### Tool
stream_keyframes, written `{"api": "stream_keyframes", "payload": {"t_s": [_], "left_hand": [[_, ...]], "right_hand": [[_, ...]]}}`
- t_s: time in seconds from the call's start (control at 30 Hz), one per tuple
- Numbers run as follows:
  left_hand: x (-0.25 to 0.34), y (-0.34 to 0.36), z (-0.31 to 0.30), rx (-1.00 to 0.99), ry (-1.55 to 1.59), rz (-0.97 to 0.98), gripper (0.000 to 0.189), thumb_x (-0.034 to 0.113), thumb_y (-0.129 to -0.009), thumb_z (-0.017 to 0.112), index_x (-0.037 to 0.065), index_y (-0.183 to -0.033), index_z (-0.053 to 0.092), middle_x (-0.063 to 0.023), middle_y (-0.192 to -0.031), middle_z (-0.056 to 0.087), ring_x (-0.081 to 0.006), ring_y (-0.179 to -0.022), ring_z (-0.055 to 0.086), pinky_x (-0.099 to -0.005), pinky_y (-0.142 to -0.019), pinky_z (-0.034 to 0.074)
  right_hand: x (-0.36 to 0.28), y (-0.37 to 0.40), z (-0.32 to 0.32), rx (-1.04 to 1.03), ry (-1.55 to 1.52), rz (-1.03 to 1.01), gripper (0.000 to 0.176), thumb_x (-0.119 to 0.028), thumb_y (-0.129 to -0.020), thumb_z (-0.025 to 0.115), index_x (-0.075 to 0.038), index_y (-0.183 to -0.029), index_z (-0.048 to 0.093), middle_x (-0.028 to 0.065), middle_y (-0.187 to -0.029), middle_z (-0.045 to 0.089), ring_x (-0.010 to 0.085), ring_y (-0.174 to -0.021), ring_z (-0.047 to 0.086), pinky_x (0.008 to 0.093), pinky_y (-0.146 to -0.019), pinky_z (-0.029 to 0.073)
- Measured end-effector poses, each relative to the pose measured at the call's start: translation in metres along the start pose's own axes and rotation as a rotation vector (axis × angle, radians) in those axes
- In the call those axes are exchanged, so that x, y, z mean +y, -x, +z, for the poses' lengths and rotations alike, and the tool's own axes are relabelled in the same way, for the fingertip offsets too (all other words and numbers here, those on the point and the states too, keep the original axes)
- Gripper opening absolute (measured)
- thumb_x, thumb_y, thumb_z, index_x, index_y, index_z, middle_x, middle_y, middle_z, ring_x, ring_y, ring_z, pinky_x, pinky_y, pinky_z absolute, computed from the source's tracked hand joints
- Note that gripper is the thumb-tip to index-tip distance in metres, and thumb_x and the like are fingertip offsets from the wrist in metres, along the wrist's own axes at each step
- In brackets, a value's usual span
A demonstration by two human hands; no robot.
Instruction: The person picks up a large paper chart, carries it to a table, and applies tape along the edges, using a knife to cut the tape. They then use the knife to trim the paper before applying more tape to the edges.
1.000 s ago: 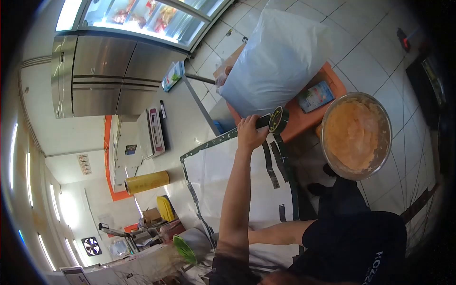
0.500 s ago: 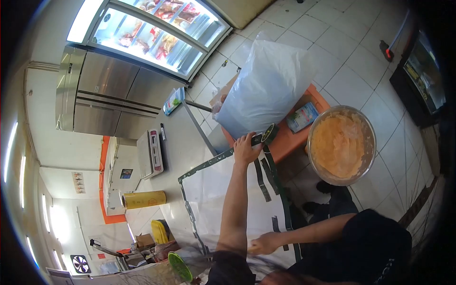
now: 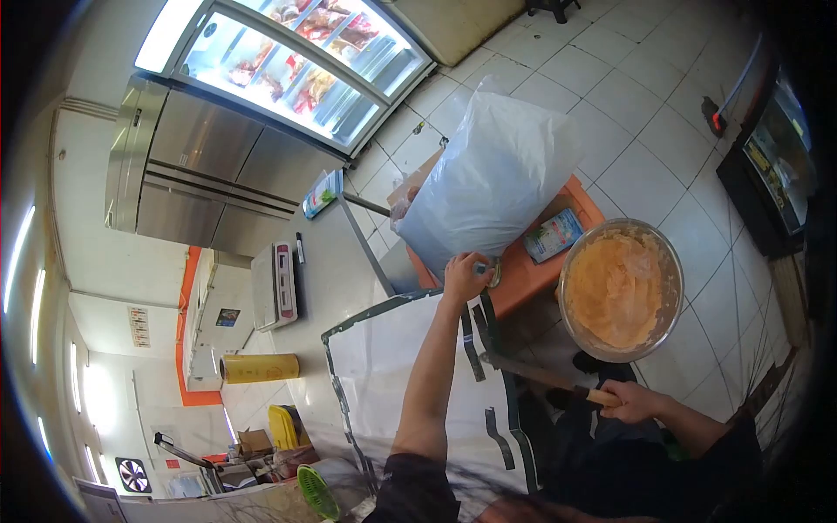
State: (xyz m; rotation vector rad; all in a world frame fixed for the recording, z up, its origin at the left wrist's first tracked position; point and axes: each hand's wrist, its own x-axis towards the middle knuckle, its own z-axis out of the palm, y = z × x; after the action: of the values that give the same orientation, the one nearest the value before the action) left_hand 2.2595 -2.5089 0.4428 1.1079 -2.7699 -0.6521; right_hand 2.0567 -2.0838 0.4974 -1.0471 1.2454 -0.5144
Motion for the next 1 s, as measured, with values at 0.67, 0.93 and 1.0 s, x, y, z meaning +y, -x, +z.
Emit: {"api": "stream_keyframes", "payload": {"t_s": [0.67, 0.93, 1.0], "left_hand": [[0.002, -0.066, -0.036, -0.215, 0.547, -0.479, 0.044, 0.024, -0.065, 0.084, -0.001, -0.098, 0.067, -0.0069, -0.073, 0.067, -0.0148, -0.065, 0.063, -0.0273, -0.058, 0.050], [0.010, -0.066, -0.082, -0.285, 0.278, -0.539, 0.036, 0.037, -0.066, 0.084, 0.006, -0.077, 0.068, 0.0005, -0.066, 0.062, -0.0093, -0.056, 0.056, -0.0254, -0.047, 0.042], [0.016, -0.066, -0.090, -0.296, 0.196, -0.524, 0.037, 0.037, -0.066, 0.084, 0.005, -0.075, 0.067, 0.0006, -0.065, 0.061, -0.0096, -0.055, 0.055, -0.0259, -0.047, 0.042]], "right_hand": [[-0.058, -0.107, -0.019, 0.432, 0.288, -0.112, 0.037, -0.037, -0.088, 0.056, -0.005, -0.107, 0.056, 0.0212, -0.087, 0.065, 0.0416, -0.084, 0.062, 0.0478, -0.074, 0.048], [-0.108, -0.187, -0.031, 0.467, 0.355, -0.171, 0.035, -0.037, -0.089, 0.051, -0.006, -0.104, 0.053, 0.0224, -0.087, 0.066, 0.0417, -0.084, 0.063, 0.0517, -0.074, 0.048], [-0.106, -0.194, -0.030, 0.479, 0.376, -0.181, 0.035, -0.038, -0.089, 0.051, -0.006, -0.104, 0.053, 0.0220, -0.087, 0.066, 0.0416, -0.084, 0.063, 0.0520, -0.074, 0.048]]}}
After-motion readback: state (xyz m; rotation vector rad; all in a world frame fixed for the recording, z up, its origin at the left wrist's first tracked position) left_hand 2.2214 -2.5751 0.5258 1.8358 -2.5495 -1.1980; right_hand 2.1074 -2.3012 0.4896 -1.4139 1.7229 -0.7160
